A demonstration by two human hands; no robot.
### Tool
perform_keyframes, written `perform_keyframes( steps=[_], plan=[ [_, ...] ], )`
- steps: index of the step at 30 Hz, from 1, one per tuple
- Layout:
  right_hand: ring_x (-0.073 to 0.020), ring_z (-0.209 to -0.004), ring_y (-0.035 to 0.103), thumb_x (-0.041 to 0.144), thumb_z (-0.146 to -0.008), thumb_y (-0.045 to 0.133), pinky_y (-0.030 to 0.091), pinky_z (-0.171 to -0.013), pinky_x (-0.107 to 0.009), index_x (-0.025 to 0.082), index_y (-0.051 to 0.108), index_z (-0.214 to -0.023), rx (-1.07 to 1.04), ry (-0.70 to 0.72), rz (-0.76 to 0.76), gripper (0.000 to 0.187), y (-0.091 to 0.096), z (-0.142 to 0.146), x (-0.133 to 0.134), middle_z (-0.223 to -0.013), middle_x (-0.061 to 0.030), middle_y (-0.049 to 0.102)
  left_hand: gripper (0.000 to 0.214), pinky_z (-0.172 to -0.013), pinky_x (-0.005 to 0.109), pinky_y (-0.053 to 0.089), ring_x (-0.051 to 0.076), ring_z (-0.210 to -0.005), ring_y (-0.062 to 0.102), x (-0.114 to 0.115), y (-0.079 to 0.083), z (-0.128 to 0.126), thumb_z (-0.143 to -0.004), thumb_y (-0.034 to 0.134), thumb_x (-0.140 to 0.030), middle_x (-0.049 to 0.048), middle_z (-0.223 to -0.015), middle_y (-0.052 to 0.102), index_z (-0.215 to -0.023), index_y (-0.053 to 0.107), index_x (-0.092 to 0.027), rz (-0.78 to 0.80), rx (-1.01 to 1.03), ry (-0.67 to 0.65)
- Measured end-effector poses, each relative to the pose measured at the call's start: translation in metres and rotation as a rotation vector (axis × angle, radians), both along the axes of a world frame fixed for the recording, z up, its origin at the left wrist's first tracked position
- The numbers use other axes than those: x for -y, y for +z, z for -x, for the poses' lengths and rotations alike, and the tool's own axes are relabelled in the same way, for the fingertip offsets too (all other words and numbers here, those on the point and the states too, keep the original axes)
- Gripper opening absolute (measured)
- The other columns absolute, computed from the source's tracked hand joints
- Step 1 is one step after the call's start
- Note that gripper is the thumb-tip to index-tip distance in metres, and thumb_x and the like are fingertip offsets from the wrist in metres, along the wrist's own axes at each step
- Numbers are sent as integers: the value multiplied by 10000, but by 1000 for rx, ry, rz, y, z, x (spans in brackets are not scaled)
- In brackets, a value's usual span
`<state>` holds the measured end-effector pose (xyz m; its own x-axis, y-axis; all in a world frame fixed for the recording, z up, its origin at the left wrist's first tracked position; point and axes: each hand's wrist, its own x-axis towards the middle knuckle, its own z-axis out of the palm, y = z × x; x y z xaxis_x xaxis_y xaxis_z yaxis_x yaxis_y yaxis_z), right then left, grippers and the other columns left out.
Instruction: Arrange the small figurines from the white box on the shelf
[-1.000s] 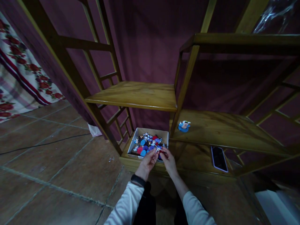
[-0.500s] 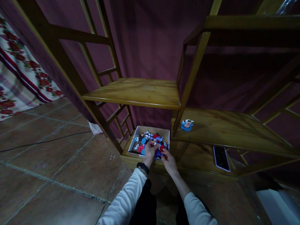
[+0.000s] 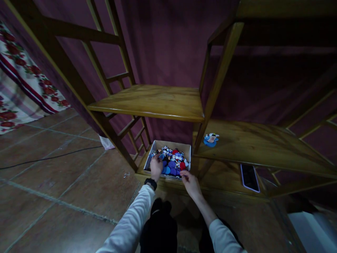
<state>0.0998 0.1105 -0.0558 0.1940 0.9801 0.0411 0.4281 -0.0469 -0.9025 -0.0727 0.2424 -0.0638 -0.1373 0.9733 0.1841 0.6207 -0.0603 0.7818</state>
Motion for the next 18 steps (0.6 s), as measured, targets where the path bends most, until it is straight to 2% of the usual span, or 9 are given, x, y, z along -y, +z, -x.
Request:
perform_keyframes(
  steps=[4, 8, 14, 18],
  plan=[
    [-162, -853, 657, 184, -804, 462, 486, -802, -273, 239, 654, -946, 43, 17, -6, 245, 4, 1, 2, -924, -8, 705, 376, -899, 345, 414, 249, -1023, 562, -11, 3, 10, -746, 489, -107, 153, -1116, 603, -1104, 601, -131, -16, -285, -63],
    [-168, -862, 659, 195, -818, 465, 481, -803, -267, 246, 659, -946, 87, 22, 8, 238, 7, 2, 3, -931, -5, 709, 354, -930, 345, 381, 250, -1065, 538, -19, 3, 7, -770, 502, -164, 159, -1108, 607, -1111, 583, -111, 76, -435, -117],
    [-165, -852, 661, 188, -825, 471, 478, -790, -247, 267, 661, -941, 144, 35, 22, 236, 8, 0, 3, -919, 10, 710, 334, -894, 305, 393, 234, -1036, 563, -25, 4, 5, -740, 596, -245, 123, -1100, 629, -1064, 612, -171, 165, -460, -173],
    [-166, -849, 665, 182, -823, 480, 475, -798, -241, 272, 664, -935, 180, 35, 53, 233, 9, 2, 4, -907, 11, 715, 303, -801, 294, 434, 229, -936, 614, -24, 7, 4, -786, 545, -296, 125, -1031, 657, -1061, 611, -185, 236, -510, -169]
  ],
)
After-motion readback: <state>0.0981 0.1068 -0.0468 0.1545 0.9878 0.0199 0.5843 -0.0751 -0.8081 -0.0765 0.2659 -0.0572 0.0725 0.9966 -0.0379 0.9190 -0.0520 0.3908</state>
